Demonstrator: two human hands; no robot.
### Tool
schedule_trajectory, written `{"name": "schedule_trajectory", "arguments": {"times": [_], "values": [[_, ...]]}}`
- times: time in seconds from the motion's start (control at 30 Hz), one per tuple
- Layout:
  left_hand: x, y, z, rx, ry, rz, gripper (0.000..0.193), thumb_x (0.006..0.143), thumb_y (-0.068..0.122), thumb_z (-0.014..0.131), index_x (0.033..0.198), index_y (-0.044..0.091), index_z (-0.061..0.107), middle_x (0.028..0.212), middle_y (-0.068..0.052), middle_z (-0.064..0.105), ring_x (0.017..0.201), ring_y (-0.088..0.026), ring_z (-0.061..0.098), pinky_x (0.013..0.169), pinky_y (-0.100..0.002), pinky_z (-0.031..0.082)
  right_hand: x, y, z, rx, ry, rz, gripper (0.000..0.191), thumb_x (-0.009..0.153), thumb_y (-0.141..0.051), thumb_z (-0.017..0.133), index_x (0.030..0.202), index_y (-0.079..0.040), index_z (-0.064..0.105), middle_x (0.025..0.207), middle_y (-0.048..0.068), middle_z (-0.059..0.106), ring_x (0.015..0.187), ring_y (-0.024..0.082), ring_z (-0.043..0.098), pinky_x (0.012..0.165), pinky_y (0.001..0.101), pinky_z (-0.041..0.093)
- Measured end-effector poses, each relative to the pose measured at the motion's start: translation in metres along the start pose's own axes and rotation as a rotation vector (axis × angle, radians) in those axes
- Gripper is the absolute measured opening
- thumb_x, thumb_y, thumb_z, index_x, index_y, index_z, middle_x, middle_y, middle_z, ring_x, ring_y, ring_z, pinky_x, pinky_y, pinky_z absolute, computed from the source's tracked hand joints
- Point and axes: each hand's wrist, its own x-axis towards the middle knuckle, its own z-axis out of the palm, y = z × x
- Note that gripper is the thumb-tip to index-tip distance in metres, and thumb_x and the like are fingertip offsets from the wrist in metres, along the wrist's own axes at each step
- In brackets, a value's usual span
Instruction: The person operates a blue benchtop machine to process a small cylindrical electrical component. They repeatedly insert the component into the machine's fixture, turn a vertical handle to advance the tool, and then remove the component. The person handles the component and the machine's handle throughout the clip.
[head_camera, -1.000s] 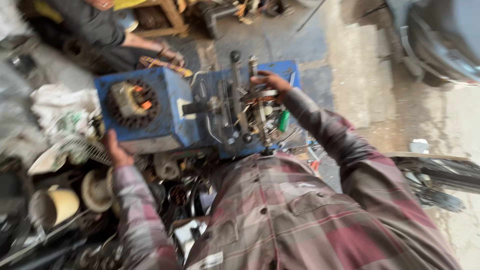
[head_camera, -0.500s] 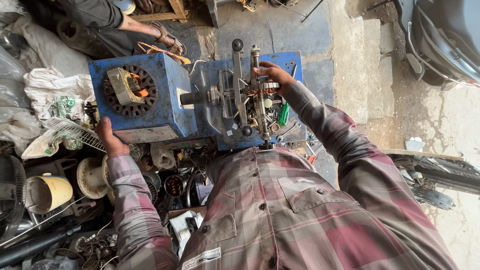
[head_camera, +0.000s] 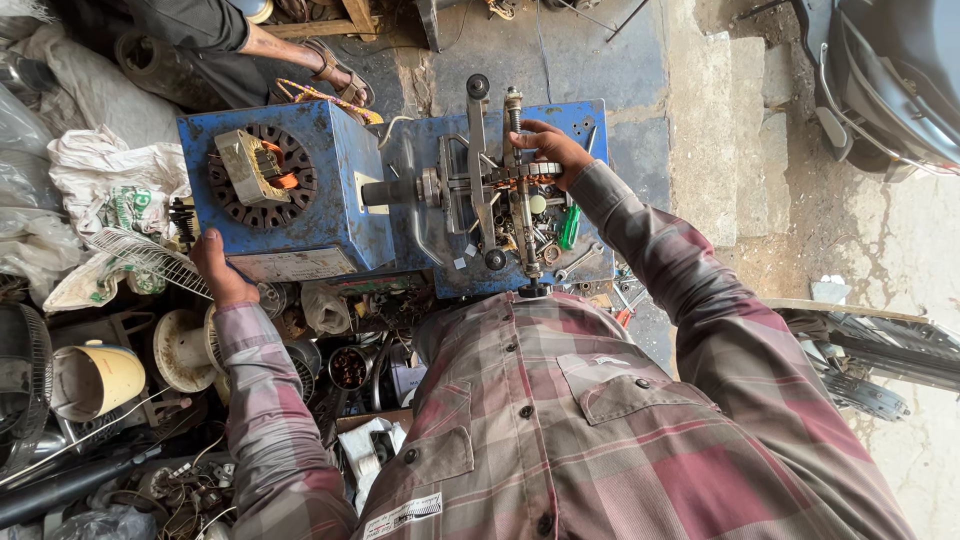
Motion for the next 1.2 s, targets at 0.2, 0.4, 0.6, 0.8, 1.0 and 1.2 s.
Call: {"name": "schedule_trajectory", "arguments": {"times": [0.2,0.4,0.6,0.8,1.0,1.2], "values": [[0.0021,-0.003,-0.0046,0.03,-0.096,0.078,0.053,0.089,0.057,0.077,0.08,0.017,0.044,0.093,0.001,0.044,0.095,-0.02,0.048,0.092,-0.046,0.045,0.0005,0.001,-0.0013,0.017,-0.022,-0.022,0.087,0.078,-0.033,0.088,0.151,-0.008,0.049,0.122,0.016,0.065,0.092,0.024,0.064,0.076,0.0389,0.058],[0.0028,-0.0047,-0.0049,0.013,-0.058,0.046,0.047,0.085,0.057,0.077,0.086,0.018,0.051,0.1,0.002,0.048,0.102,-0.018,0.051,0.097,-0.045,0.045,0.0022,0.0008,-0.0006,-0.028,0.005,-0.01,0.088,0.077,-0.035,0.087,0.151,-0.009,0.048,0.122,0.014,0.067,0.098,0.024,0.065,0.081,0.0393,0.058],[0.0008,-0.0017,-0.0018,0.003,-0.017,-0.009,0.043,0.081,0.056,0.075,0.1,0.021,0.058,0.107,0.002,0.051,0.11,-0.018,0.053,0.1,-0.045,0.046,0.002,0.0006,-0.0009,0.011,-0.009,0.012,0.09,0.076,-0.033,0.087,0.151,-0.009,0.044,0.123,0.018,0.067,0.094,0.027,0.064,0.079,0.0415,0.056],[0.0016,-0.0035,-0.0038,0.005,-0.028,0.012,0.043,0.086,0.055,0.075,0.099,0.019,0.056,0.108,0.002,0.049,0.111,-0.018,0.05,0.103,-0.044,0.044,0.0009,-0.0006,0.0002,-0.113,0.054,0.015,0.088,0.076,-0.037,0.084,0.152,-0.011,0.048,0.123,0.016,0.066,0.094,0.021,0.066,0.075,0.0365,0.059],[0.0023,-0.003,-0.0044,-0.02,-0.092,0.023,0.048,0.091,0.056,0.076,0.093,0.016,0.049,0.106,-0.001,0.045,0.108,-0.021,0.048,0.102,-0.047,0.044,0.0001,-0.0003,-0.0004,-0.007,-0.002,-0.004,0.089,0.075,-0.033,0.088,0.151,-0.007,0.048,0.12,0.017,0.067,0.09,0.022,0.067,0.075,0.0353,0.061],[0.0028,-0.0025,-0.002,0.014,-0.021,-0.02,0.055,0.084,0.057,0.075,0.114,0.014,0.057,0.118,-0.003,0.05,0.119,-0.022,0.052,0.106,-0.049,0.044,0.0004,-0.0001,-0.0002,0.015,-0.007,-0.015,0.089,0.076,-0.032,0.088,0.15,-0.007,0.047,0.119,0.017,0.068,0.086,0.021,0.068,0.071,0.0342,0.061]]}}
